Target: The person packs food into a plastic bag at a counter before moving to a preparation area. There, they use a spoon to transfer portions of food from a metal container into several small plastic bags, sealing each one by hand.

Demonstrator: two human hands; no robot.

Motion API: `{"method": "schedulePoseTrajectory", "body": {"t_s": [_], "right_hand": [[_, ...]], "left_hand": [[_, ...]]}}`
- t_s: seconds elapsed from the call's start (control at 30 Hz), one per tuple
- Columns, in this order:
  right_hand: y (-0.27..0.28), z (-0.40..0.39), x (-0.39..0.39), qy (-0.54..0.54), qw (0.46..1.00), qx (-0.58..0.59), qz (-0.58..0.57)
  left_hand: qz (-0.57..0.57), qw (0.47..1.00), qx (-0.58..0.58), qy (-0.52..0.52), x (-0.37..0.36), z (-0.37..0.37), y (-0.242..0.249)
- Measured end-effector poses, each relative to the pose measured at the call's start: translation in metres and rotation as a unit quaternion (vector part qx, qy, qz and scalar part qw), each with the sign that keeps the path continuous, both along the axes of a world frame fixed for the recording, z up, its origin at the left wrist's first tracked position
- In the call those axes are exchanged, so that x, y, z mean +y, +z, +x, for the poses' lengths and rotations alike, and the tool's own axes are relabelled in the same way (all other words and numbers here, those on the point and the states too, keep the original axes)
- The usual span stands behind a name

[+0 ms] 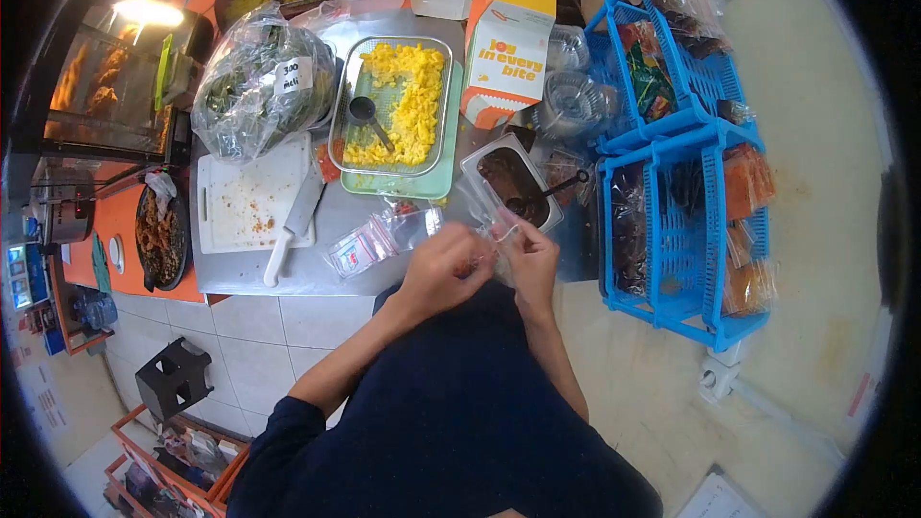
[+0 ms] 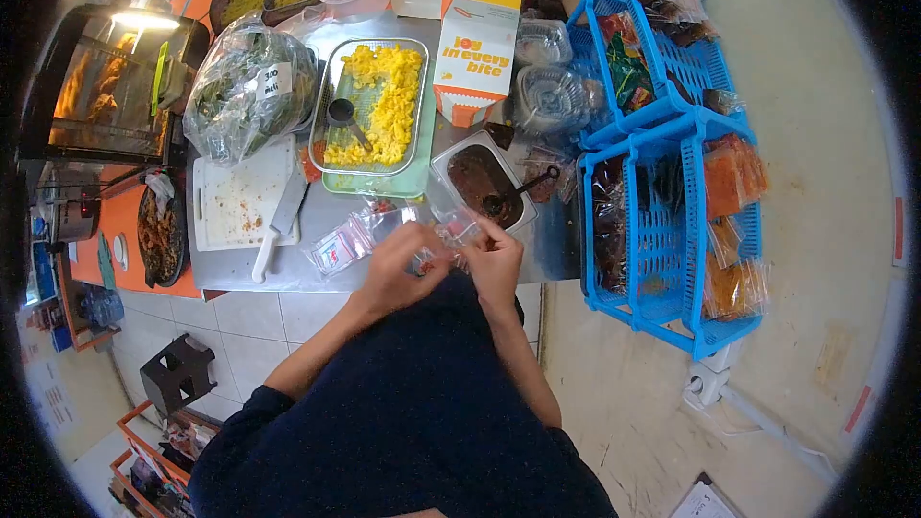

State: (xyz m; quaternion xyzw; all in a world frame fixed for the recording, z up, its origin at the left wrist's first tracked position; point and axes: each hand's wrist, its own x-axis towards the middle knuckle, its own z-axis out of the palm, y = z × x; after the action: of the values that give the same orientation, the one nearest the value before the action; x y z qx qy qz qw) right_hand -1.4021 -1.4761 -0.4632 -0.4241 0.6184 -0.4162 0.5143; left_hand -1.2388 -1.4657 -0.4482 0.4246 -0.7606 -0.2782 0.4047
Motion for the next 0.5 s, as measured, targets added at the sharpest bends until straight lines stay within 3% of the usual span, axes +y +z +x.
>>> {"method": "schedulePoseTrajectory", "body": {"t_s": [0.07, 0.1, 0.17, 0.2, 0.27, 0.5], "right_hand": [[-0.009, -0.010, -0.002, 0.018, 0.997, -0.071, -0.007], [-0.006, -0.013, -0.003, 0.014, 0.997, -0.072, -0.007], [0.003, -0.020, -0.004, 0.101, 0.994, -0.029, 0.027], [0.002, -0.022, -0.004, 0.102, 0.994, -0.029, 0.027], [-0.001, -0.025, -0.001, 0.136, 0.990, -0.032, 0.037], [0.010, -0.028, 0.016, 0.112, 0.993, 0.018, 0.020]], "left_hand": [[0.001, 0.973, 0.112, 0.200, -0.007, 0.002, 0.008], [0.002, 0.974, 0.111, 0.197, -0.012, 0.002, 0.008], [0.210, 0.879, 0.386, 0.186, -0.019, 0.001, 0.004], [0.210, 0.879, 0.386, 0.187, -0.019, 0.011, -0.005], [0.351, 0.864, 0.360, 0.008, -0.016, 0.041, -0.032], [0.313, 0.884, 0.346, 0.018, -0.005, 0.068, -0.054]]}}
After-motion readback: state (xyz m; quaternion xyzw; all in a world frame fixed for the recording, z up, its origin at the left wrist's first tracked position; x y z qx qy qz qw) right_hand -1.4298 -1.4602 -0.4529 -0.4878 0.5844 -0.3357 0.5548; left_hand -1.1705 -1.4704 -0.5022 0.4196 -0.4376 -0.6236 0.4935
